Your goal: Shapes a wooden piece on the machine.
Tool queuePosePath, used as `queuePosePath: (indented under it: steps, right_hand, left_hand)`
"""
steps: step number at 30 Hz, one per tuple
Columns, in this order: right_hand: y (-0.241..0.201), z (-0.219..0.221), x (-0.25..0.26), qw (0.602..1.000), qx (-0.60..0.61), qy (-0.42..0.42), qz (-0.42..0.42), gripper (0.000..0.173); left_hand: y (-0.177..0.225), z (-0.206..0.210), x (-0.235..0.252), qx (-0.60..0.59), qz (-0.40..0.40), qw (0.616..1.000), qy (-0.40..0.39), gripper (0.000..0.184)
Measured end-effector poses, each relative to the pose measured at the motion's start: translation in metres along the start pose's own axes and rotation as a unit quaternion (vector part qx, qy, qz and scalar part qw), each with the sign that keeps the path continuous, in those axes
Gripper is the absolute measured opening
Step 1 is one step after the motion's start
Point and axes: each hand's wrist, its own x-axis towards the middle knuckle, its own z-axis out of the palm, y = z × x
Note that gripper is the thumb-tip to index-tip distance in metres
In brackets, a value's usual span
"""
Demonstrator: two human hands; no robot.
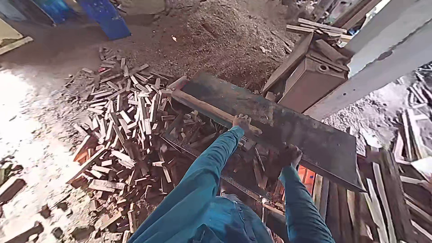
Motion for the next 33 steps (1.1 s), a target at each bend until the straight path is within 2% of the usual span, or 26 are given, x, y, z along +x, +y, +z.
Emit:
queuePosePath:
  steps: [2,6,9,12,16,17,18,19,20,21,22,23,25,26,28,29,30,31,32,33]
  right_hand:
    - [0.007,0.005,-0.015,1.0,0.008,0.026,-0.012,0.044]
    - [0.023,0.016,-0.051,0.998,0.022,0.055,-0.027,0.053]
    - [0.029,0.023,-0.078,0.996,0.03,0.082,-0.012,0.058]
    - [0.028,0.029,-0.096,0.994,0.023,0.104,0.023,0.064]
    - [0.019,0.032,-0.11,0.994,-0.03,0.085,0.056,0.079]
    - [0.012,0.038,-0.112,0.994,-0.032,0.096,0.047,0.08]
    - [0.002,0.045,-0.115,0.993,-0.029,0.108,0.027,0.079]
    - [-0.009,0.053,-0.117,0.992,-0.02,0.125,-0.007,0.077]
    - [-0.02,0.06,-0.117,0.989,-0.018,0.141,-0.046,0.076]
    - [-0.027,0.066,-0.114,0.984,-0.02,0.158,-0.083,0.076]
    - [-0.028,0.07,-0.112,0.98,-0.031,0.174,-0.095,0.075]
    - [-0.029,0.076,-0.103,0.977,-0.039,0.186,-0.092,0.073]
    - [-0.021,0.082,-0.094,0.976,-0.064,0.187,-0.093,0.074]
    - [-0.02,0.083,-0.089,0.978,-0.068,0.179,-0.082,0.073]
    - [-0.025,0.082,-0.07,0.987,-0.056,0.143,-0.055,0.072]
    - [-0.028,0.081,-0.06,0.989,-0.049,0.13,-0.044,0.071]
    - [-0.028,0.083,-0.047,0.989,-0.047,0.138,-0.04,0.071]
    - [-0.026,0.089,-0.034,0.985,-0.05,0.158,-0.044,0.072]
    - [-0.025,0.093,-0.024,0.982,-0.051,0.174,-0.05,0.07]
    - [-0.025,0.096,-0.017,0.98,-0.055,0.186,-0.053,0.069]
  left_hand:
    - [0.0,0.003,-0.02,-0.002,-0.006,1.0,0.009,0.086]
    - [-0.017,0.012,-0.063,0.002,0.017,1.0,0.025,0.081]
    - [-0.047,0.011,-0.089,0.003,0.031,0.999,0.01,0.093]
    - [-0.102,0.002,-0.111,0.017,0.049,0.999,0.016,0.091]
    - [-0.201,-0.011,-0.135,0.057,0.09,0.992,0.064,0.083]
    - [-0.219,-0.021,-0.138,0.073,0.095,0.992,0.048,0.087]
    - [-0.224,-0.041,-0.141,0.101,0.081,0.991,-0.016,0.089]
    - [-0.209,-0.077,-0.139,0.145,0.021,0.97,-0.195,0.088]
    - [-0.207,-0.088,-0.134,0.168,0.004,0.952,-0.257,0.087]
    - [-0.228,-0.074,-0.134,0.155,0.054,0.97,-0.177,0.087]
    - [-0.265,-0.035,-0.131,0.117,0.161,0.98,0.027,0.085]
    - [-0.284,-0.021,-0.118,0.106,0.2,0.969,0.099,0.077]
    - [-0.289,-0.012,-0.11,0.094,0.187,0.974,0.086,0.055]
    - [-0.29,-0.011,-0.104,0.087,0.187,0.975,0.088,0.053]
    - [-0.282,-0.023,-0.085,0.098,0.175,0.975,0.092,0.076]
    - [-0.267,-0.041,-0.08,0.113,0.136,0.984,0.032,0.081]
    - [-0.244,-0.068,-0.073,0.13,0.072,0.986,-0.069,0.086]
    - [-0.231,-0.083,-0.063,0.141,0.037,0.983,-0.114,0.089]
    - [-0.231,-0.084,-0.055,0.146,0.039,0.983,-0.102,0.091]
    - [-0.242,-0.072,-0.047,0.145,0.078,0.985,-0.04,0.092]
